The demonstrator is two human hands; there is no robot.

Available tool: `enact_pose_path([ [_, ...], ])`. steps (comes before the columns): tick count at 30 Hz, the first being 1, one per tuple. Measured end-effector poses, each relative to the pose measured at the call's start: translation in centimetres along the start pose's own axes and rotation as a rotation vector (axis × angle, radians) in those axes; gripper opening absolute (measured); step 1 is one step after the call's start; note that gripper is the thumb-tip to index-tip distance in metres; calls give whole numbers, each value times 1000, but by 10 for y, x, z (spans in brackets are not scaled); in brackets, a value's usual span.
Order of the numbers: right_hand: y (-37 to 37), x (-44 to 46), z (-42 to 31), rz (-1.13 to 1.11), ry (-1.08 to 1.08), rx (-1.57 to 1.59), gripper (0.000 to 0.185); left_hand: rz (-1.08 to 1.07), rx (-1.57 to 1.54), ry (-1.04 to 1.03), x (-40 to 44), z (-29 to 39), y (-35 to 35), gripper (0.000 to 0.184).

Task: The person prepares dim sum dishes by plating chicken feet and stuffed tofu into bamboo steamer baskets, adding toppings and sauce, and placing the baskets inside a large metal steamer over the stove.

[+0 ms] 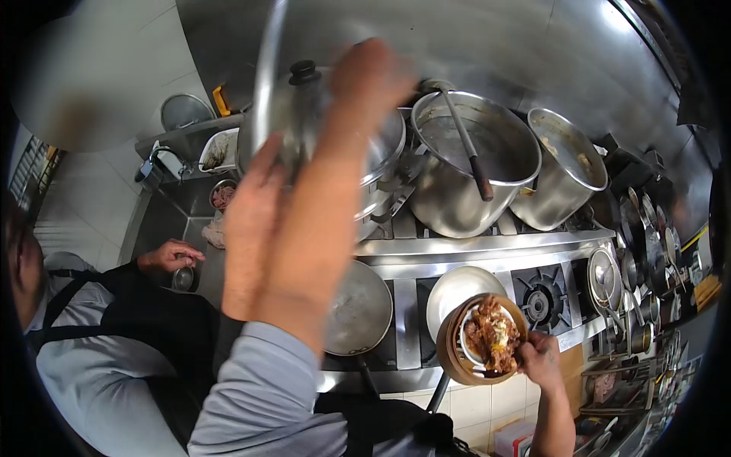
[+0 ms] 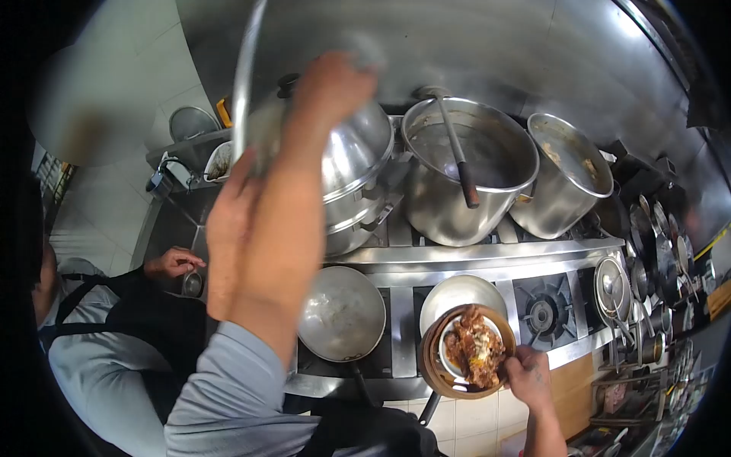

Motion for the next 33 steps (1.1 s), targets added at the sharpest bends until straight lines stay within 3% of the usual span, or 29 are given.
enact_pose_path([
  [1, -1, 3, -7, -37, 16, -41, 21, 8, -189, 26, -33, 20, 13, 39],
  [3, -7, 10, -17, -13, 10, -51, 21, -241, -341, 1, -88, 52, 24, 38],
  [5, -9, 11, -29, 4, 10, -41, 20, -64, -562, -208, -149, 67, 25, 32],
  [8, -10, 2, -15, -40, 12, -12, 20, -322, -878, -332, -209, 74, 41, 21],
  [9, -13, -5, -7, 1, 95, 92, 20, -373, -924, -348, -227, 73, 42, 22],
  [12, -7, -36, 20, 20, -44, 88, 21, -650, -970, -428, -281, 67, 29, 23],
  [15, 5, -73, 59, 69, -26, -32, 23, -1095, -767, -415, -338, 40, -8, 26],
  [18, 21, -115, 91, 106, -117, -62, 24, -1455, -592, -222, -390, -19, -37, 29],
  [21, 34, -160, 129, 193, -188, -34, 22, -1418, -694, 133, -444, -116, -73, 26],
  [23, 43, -189, 146, 258, -216, -4, 20, -1278, -342, 352, -465, -164, -69, 28],
  [25, 54, -212, 156, 323, -202, -12, 21, -1312, -12, 560, -501, -223, -76, 43],
  [27, 60, -237, 183, 356, -209, -35, 23, -1429, 182, 629, -552, -278, -95, 41],
  [33, 72, -281, 219, 389, -255, 28, 24, -1485, 90, 882, -641, -251, -136, 40],
])
Point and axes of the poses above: each hand's wrist, its own x-axis towards the middle knuckle, its own y-axis out of the back of the hand, z = x × y, the point moved 5 cm from there along x, towards the middle knuckle, and after that the axes turned 13 degrees about y, right-handed, at the moved point
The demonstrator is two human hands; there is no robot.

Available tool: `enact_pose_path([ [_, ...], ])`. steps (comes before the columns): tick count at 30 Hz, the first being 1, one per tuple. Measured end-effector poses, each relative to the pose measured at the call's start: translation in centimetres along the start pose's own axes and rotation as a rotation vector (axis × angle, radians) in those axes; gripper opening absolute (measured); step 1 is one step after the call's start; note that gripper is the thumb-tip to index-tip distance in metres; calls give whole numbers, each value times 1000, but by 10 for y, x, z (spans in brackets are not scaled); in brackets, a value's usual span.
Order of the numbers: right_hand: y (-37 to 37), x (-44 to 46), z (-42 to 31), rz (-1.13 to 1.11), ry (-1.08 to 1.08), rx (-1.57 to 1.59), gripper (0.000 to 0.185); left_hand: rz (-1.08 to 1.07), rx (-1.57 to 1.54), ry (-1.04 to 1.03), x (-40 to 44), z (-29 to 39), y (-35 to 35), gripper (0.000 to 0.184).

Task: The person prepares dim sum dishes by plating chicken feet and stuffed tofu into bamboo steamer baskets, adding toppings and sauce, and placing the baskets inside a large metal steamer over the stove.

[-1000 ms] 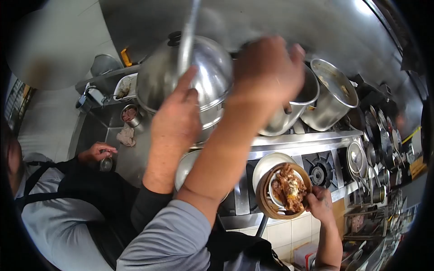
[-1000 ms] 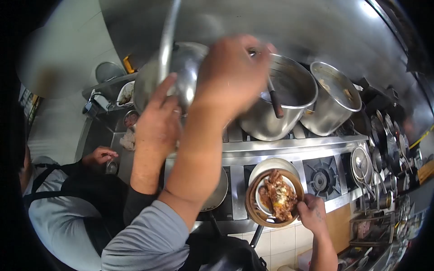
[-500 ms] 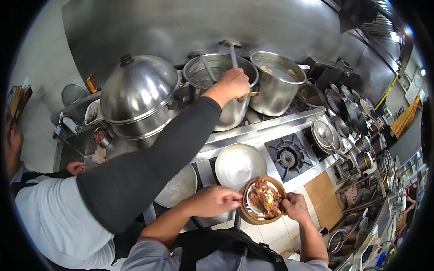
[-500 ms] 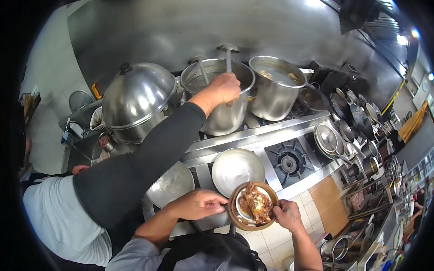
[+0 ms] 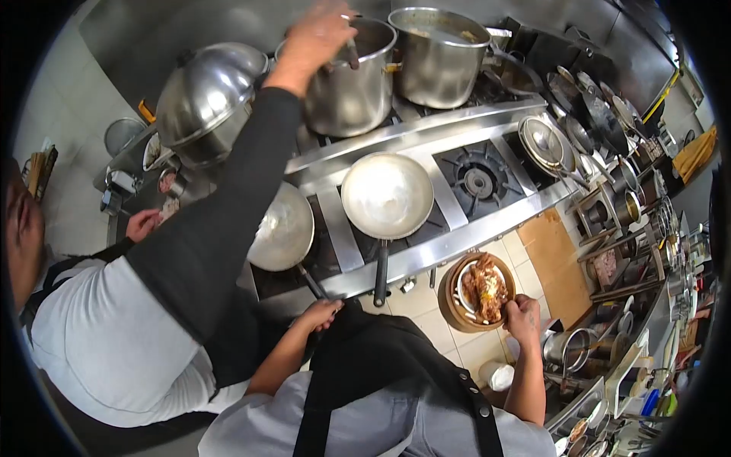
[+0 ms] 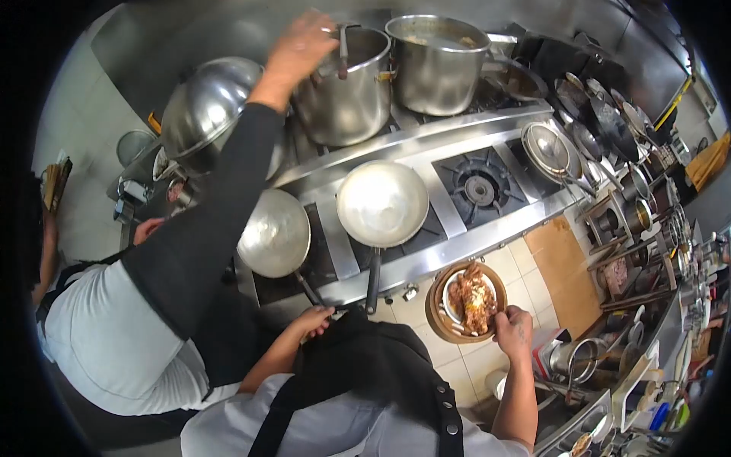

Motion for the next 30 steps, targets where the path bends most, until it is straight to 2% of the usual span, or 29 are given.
enact_pose_path([
  [2, 10, -4, 13, -6, -6, 4, 24, -137, -74, -276, -1, 37, -38, 42],
  [4, 15, -7, 20, -23, -14, -1, 24, -302, -3, -458, -24, 86, -62, 37],
  [6, 20, -13, 16, -27, -3, 8, 24, -176, 11, -433, -58, 112, -56, 41],
  [8, 27, -11, 20, -33, -12, 37, 24, 202, 404, -147, -68, 104, -24, 41],
  [9, 27, -11, 26, -49, 3, 53, 24, 171, 246, -129, -68, 92, -23, 47],
  [10, 29, -12, 31, -50, -1, 38, 24, 23, 108, -46, -53, 80, -28, 48],
  [12, 32, -11, 38, -45, -17, 9, 24, -74, 15, -136, -30, 79, -49, 54],
  [14, 34, -12, 32, -23, -15, 34, 23, -134, -183, -282, -17, 106, -87, 69],
  [16, 34, -11, 32, -1, -2, 64, 22, -250, -224, -387, 4, 145, -128, 80],
  [18, 39, -10, 24, -1, -4, 19, 22, -291, -83, -454, 13, 179, -154, 76],
  [21, 46, 0, 20, -17, 1, -32, 22, -248, 178, -396, -14, 196, -143, 55],
  [24, 41, 14, 1, -49, -3, -52, 21, -527, -6, -330, -32, 170, -110, 37],
  [25, 39, 22, -4, -71, 8, -60, 21, -360, 35, -335, -22, 156, -89, 32],
  [27, 30, 37, -14, -88, 7, -36, 21, 21, 50, -304, 12, 103, -37, 36],
  [28, 23, 45, -22, -100, 11, -30, 21, 195, 70, -158, -20, 87, -4, 39],
  [29, 16, 53, -32, -112, 14, -24, 21, 439, 302, -124, 9, 52, 20, 45],
  [30, 6, 59, -41, -122, 18, -18, 21, 516, 250, 59, -19, 40, 45, 50],
])
Point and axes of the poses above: each hand's wrist, its own x-axis towards the middle knuckle, its own y-axis out of the back of the hand, z = x × y, the point moved 5 cm from there along x, towards the middle knuckle, and after that the axes turned 13 degrees about y, right-handed, at the moved point
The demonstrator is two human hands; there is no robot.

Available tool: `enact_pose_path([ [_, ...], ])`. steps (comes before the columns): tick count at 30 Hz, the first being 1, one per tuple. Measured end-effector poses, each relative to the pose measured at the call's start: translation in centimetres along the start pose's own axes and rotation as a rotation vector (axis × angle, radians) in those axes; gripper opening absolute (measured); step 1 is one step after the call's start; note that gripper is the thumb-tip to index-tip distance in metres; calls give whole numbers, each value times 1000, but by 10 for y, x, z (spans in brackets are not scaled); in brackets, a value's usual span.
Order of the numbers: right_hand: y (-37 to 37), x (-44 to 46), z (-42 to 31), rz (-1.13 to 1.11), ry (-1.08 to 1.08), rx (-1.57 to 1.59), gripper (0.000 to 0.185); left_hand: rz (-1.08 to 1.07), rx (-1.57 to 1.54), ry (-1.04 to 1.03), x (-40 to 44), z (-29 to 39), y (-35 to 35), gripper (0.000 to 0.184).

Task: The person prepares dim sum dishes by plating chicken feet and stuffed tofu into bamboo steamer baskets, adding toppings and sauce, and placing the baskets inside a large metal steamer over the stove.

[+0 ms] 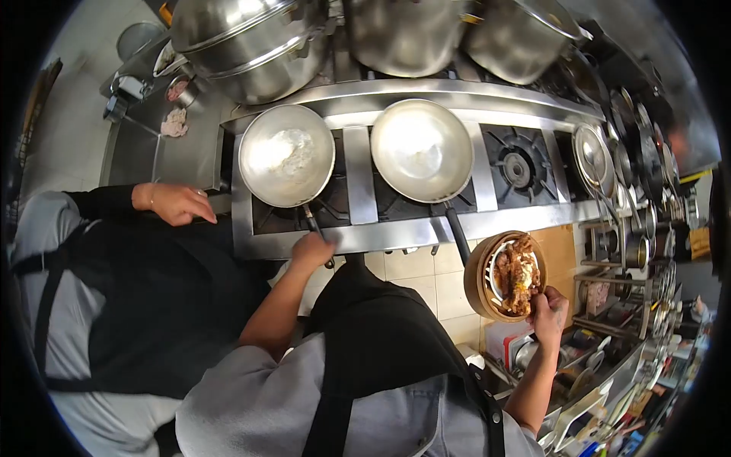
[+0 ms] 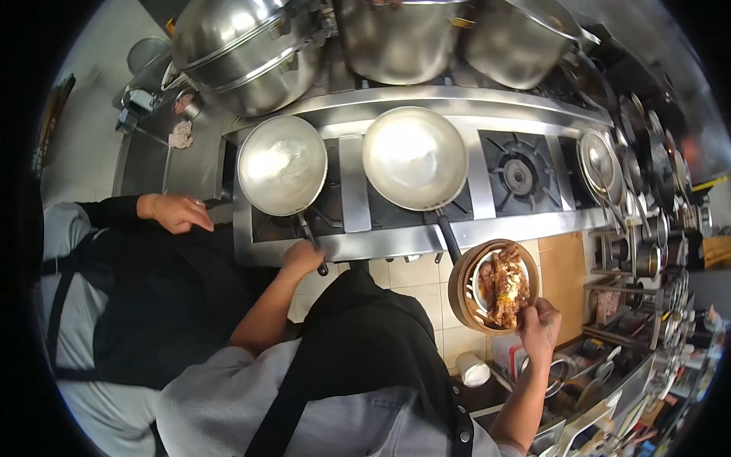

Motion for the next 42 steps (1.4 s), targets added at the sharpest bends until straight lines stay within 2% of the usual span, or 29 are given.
enact_pose_path([
  [1, -10, 10, -12, 10, 5, 15, 20, 72, -10, -28, 17, -23, 2, 47],
  [4, -42, 43, -51, -34, 35, 69, 19, -506, -250, 54, 37, -26, -28, 42],
  [6, -65, 69, -74, -71, 51, 81, 19, -645, -185, -7, 25, 6, -29, 40],
  [7, -80, 78, -92, -86, 67, 96, 19, -830, -255, -4, 17, 15, -17, 45],
  [11, -115, 124, -139, -223, 188, 77, 19, -598, -349, -38, 49, 15, 56, 52],
  [12, -125, 134, -151, -259, 212, 81, 19, -576, -361, -43, 51, 17, 76, 49],
  [14, -139, 151, -174, -315, 238, 113, 18, -477, -491, -152, 29, 30, 134, 43],
  [15, -145, 160, -179, -346, 246, 128, 18, -455, -558, -231, 21, 38, 160, 34],
  [18, -153, 183, -193, -457, 298, 57, 20, -253, -1087, -567, 10, 51, 246, 19],
  [22, -155, 198, -207, -511, 329, 73, 21, 638, -994, -699, 0, 61, 402, 19],
  [24, -152, 203, -212, -516, 355, 27, 22, 902, -756, -544, -12, 74, 484, 24],
  [26, -149, 200, -228, -517, 367, -7, 22, 1077, -788, -534, 15, 88, 555, 33],
  [28, -147, 198, -234, -497, 386, -26, 21, 1362, -617, -393, 35, 106, 613, 42],
  [30, -141, 202, -232, -470, 493, -162, 21, 1082, -385, -171, 49, 128, 652, 47],
  [32, -142, 201, -238, -455, 550, -220, 21, 1117, -353, -128, 76, 137, 667, 59],
  [35, -144, 189, -266, -418, 603, -232, 19, 1105, -284, -97, 87, 143, 677, 54],
  [36, -146, 189, -265, -383, 362, -27, 20, 1121, -301, -85, 84, 140, 679, 51],
  [38, -152, 186, -296, -453, 337, 21, 22, 1060, -359, -107, 83, 128, 683, 50],
  [40, -151, 195, -309, -387, 526, 46, 25, 1058, -397, -159, 85, 122, 691, 49],
  [42, -157, 191, -344, -299, 545, 10, 25, 1132, -433, -228, 72, 103, 702, 50],
])
Point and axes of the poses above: each hand's wrist, its own x-axis towards the middle knuckle, its own y-axis out of the back of the hand, z = x × y, the point moved 5 cm from there along x, towards the middle knuckle, and after that the axes turned 13 degrees about y, right-handed, at the moved point
